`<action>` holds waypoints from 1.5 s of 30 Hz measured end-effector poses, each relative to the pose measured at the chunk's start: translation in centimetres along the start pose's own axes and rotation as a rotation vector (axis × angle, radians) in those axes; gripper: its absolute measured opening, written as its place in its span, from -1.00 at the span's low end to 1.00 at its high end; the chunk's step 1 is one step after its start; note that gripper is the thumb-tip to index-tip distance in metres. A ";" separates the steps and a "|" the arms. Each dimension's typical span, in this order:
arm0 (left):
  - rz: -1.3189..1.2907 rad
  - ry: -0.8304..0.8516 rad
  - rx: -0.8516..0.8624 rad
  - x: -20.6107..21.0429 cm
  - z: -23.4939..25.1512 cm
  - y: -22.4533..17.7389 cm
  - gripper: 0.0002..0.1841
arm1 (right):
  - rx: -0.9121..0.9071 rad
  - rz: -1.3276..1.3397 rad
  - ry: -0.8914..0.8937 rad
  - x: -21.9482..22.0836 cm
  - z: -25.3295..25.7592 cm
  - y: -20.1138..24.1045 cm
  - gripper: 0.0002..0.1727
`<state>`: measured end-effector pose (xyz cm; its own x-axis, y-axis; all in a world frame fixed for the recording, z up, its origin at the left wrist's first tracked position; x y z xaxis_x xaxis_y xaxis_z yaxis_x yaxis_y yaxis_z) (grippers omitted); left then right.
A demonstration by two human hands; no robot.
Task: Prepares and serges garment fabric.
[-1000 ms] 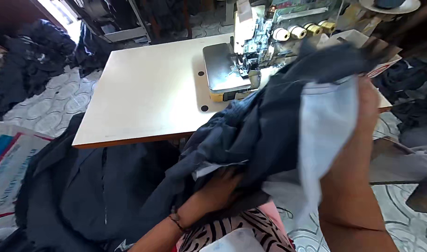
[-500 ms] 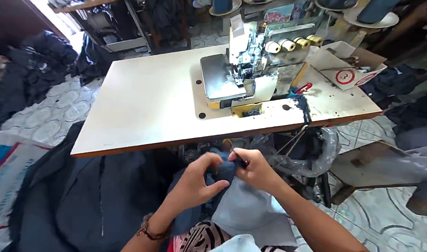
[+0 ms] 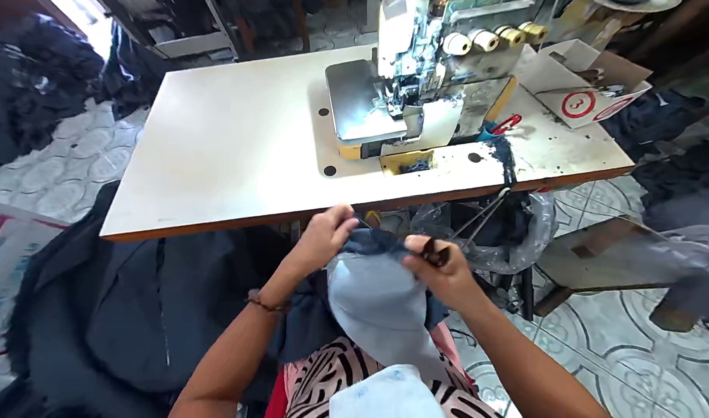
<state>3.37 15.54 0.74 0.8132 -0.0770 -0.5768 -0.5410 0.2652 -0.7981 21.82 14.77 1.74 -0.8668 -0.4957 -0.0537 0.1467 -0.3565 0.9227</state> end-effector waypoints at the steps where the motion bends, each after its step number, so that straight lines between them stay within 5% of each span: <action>1: -0.009 0.061 -0.010 2.2 -0.4 1.4 -0.85 | 0.053 0.091 -0.055 -0.8 -0.2 -0.5 -0.95; 6: -0.203 0.302 0.123 5.9 -1.6 0.9 -0.52 | 0.275 0.461 -0.084 -1.6 -0.9 -3.9 -0.89; 10: -0.335 0.509 0.262 5.3 -2.3 -2.4 -0.84 | 0.276 0.542 0.175 -0.3 -0.6 -4.2 -0.92; 12: -0.500 0.622 0.308 4.4 -3.1 -4.2 -0.76 | 0.220 0.390 0.292 -0.8 0.3 -4.2 -0.85; 15: -0.355 0.526 0.195 3.4 -2.9 -4.0 -0.81 | 0.185 -0.128 0.298 -2.1 2.0 -3.2 -0.85; 19: -0.254 0.444 0.079 4.2 -2.5 -2.5 -0.86 | 0.170 -0.226 0.355 -1.2 4.0 -0.9 -0.37; 24: -0.364 0.439 0.007 4.5 -2.7 -1.7 -0.77 | 0.060 -0.130 0.371 0.7 4.5 -0.7 -0.84; 29: -0.399 0.432 -0.060 4.6 -3.3 1.0 -0.75 | -0.030 -0.154 0.189 -0.4 4.0 -1.0 -0.69; 31: -0.513 0.325 -0.072 3.3 -3.1 0.6 -0.63 | -0.078 -0.208 0.131 -0.8 3.9 -0.8 -0.69; 34: -0.672 0.159 -0.117 1.5 -1.9 -2.0 -0.73 | -0.226 -0.269 0.113 0.2 3.1 0.6 -0.69; 37: -0.372 0.096 -0.053 1.2 -0.4 -2.7 -0.77 | -0.512 -0.321 0.049 1.0 1.8 3.4 -0.62; 42: -0.198 0.463 -0.181 6.1 -1.9 2.7 -0.79 | -0.600 -0.394 0.055 2.0 0.3 3.3 -0.67; 45: 0.123 0.077 0.085 1.4 -1.2 -1.7 -0.79 | -0.523 -0.354 0.095 2.0 1.1 2.7 -0.69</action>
<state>5.16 13.81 1.08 0.7213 -0.1118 -0.6835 -0.6126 0.3573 -0.7050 19.99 13.69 4.56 -0.8630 -0.3363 -0.3770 0.0929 -0.8391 0.5359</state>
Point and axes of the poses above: each hand's wrist, its own z-axis towards the middle knuckle, its own x-axis out of the palm, y = z × x, the point moved 9 cm from there along z, towards the middle knuckle, and after that the axes turned 1 degree about y, right-handed, at the moved point
